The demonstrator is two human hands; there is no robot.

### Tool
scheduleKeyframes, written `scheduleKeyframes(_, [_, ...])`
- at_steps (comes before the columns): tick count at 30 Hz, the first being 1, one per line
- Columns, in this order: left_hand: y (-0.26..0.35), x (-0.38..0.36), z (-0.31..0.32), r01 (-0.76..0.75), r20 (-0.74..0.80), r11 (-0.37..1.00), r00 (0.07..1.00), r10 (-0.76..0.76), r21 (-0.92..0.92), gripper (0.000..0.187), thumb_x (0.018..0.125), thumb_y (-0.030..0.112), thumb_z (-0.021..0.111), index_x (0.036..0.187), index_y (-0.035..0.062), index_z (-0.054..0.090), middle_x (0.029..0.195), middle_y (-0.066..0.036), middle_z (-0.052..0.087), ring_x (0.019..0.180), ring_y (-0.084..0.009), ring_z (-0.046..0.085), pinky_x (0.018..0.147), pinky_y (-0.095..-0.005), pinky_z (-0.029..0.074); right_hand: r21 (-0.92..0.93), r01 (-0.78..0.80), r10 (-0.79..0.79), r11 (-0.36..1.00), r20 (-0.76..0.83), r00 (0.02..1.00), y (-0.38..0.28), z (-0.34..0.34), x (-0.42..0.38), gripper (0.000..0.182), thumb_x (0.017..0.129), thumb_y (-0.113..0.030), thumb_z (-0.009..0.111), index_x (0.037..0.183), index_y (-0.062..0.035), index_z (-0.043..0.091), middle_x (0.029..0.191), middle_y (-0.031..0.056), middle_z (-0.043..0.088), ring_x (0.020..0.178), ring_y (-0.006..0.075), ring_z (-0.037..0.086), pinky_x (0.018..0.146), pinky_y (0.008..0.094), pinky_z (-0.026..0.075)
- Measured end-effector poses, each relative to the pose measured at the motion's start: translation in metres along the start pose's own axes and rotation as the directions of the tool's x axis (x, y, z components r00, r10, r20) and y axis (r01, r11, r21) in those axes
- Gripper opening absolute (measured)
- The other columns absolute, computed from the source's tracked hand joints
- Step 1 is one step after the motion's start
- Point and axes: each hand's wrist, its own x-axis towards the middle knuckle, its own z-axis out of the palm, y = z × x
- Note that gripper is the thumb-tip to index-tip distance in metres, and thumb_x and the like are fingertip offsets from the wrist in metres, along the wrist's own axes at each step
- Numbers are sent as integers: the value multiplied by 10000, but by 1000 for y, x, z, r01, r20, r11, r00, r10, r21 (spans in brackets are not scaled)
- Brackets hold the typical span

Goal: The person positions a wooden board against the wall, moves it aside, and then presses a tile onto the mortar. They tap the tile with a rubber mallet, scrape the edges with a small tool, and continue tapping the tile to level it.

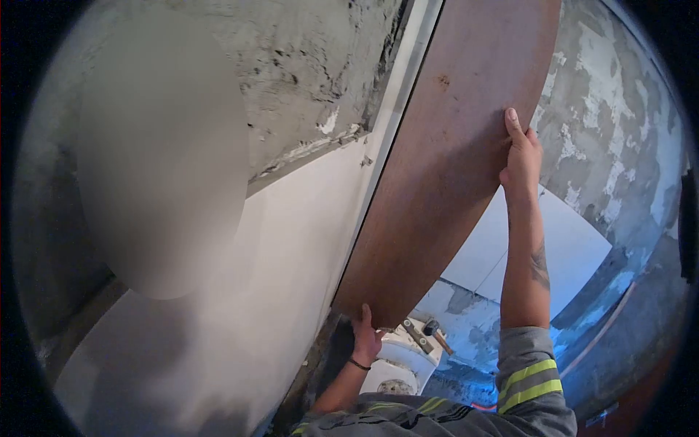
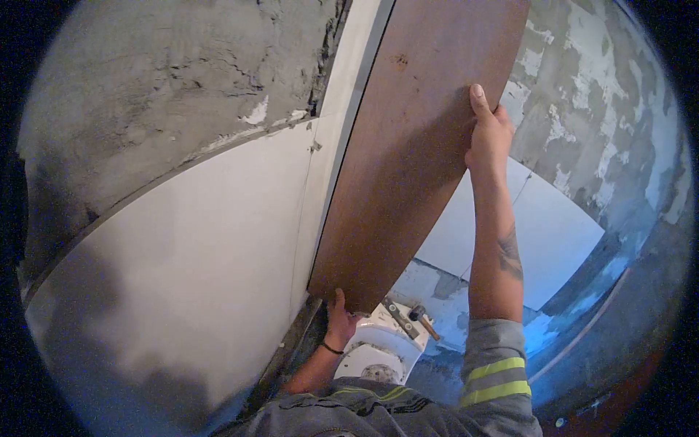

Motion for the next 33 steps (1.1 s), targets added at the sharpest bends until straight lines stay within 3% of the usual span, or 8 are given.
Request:
scheduleKeyframes(2, [4, -1, 3, -25, -32, 1000, 999, 25, -4, 861, 928, 623, 643, 1557, 224, 211, 1597, -86, 313, 1469, -322, 330, 1089, -643, 353, 29, 7, -9, 1000, 59, 998, -22, 7, -16, 503, 954, -316, 741, 1254, 56, 586, 1145, 145, 682, 1062, 230, 632, 943, 395, 501])
scheduleKeyframes(5, [5, -5, -4, -28, 97, 996, 995, 36, -80, 803, 940, 561, 666, 1538, 224, 249, 1563, -95, 365, 1417, -328, 411, 1055, -647, 407, 73, 47, -59, 996, 173, 983, -29, 8, -17, 479, 975, -300, 713, 1263, 54, 564, 1193, 157, 670, 1108, 247, 630, 976, 402, 497])
scheduleKeyframes(9, [14, -14, -1, 41, 79, 994, 996, -33, -100, 782, 939, 546, 676, 1521, 200, 284, 1537, -99, 409, 1384, -333, 451, 1016, -632, 457, 25, 9, -13, 1000, 148, 989, -38, 7, -21, 462, 983, -298, 701, 1252, 51, 560, 1216, 169, 656, 1105, 249, 631, 978, 409, 499])
scheduleKeyframes(11, [24, -18, 4, 53, 90, 995, 995, -45, -88, 797, 932, 549, 684, 1521, 186, 287, 1532, -103, 418, 1387, -335, 447, 1018, -630, 457, 34, 34, -40, 999, 212, 976, -32, 5, -20, 560, 971, -358, 710, 1337, 25, 529, 1276, 172, 626, 1221, 274, 578, 1072, 431, 442])
scheduleKeyframes(18, [17, -11, -7, 95, 36, 992, 995, -92, -88, 850, 917, 534, 712, 1531, 145, 271, 1552, -124, 385, 1412, -350, 401, 1060, -671, 385, -3, 11, -10, 1000, 196, 980, -39, 6, -25, 581, 973, -359, 708, 1354, 27, 500, 1278, 169, 617, 1204, 276, 590, 1069, 440, 450])
scheduleKeyframes(23, [20, -23, 1, 58, -2, 995, 998, -58, -86, 847, 922, 528, 709, 1537, 139, 275, 1575, -122, 338, 1439, -353, 355, 1072, -670, 371, -27, 46, -39, 999, 201, 979, -46, 7, -25, 480, 989, -292, 694, 1292, 45, 536, 1219, 162, 656, 1110, 255, 645, 980, 412, 515])
scheduleKeyframes(28, [22, -29, 8, -1, 50, 998, 999, 4, -68, 745, 965, 504, 660, 1516, 136, 319, 1511, -121, 421, 1376, -349, 455, 998, -608, 489, -9, 46, -44, 999, 149, 988, -37, 10, -16, 438, 984, -262, 699, 1272, 42, 569, 1204, 147, 675, 1092, 246, 656, 963, 406, 522])
scheduleKeyframes(33, [25, -28, 7, 13, 76, 996, 997, -6, -91, 739, 968, 497, 659, 1511, 128, 317, 1496, -127, 439, 1349, -344, 488, 956, -592, 525, 16, 84, -86, 996, 148, 985, -34, 8, -18, 408, 976, -249, 707, 1227, 52, 595, 1155, 144, 696, 1035, 242, 675, 938, 399, 531])
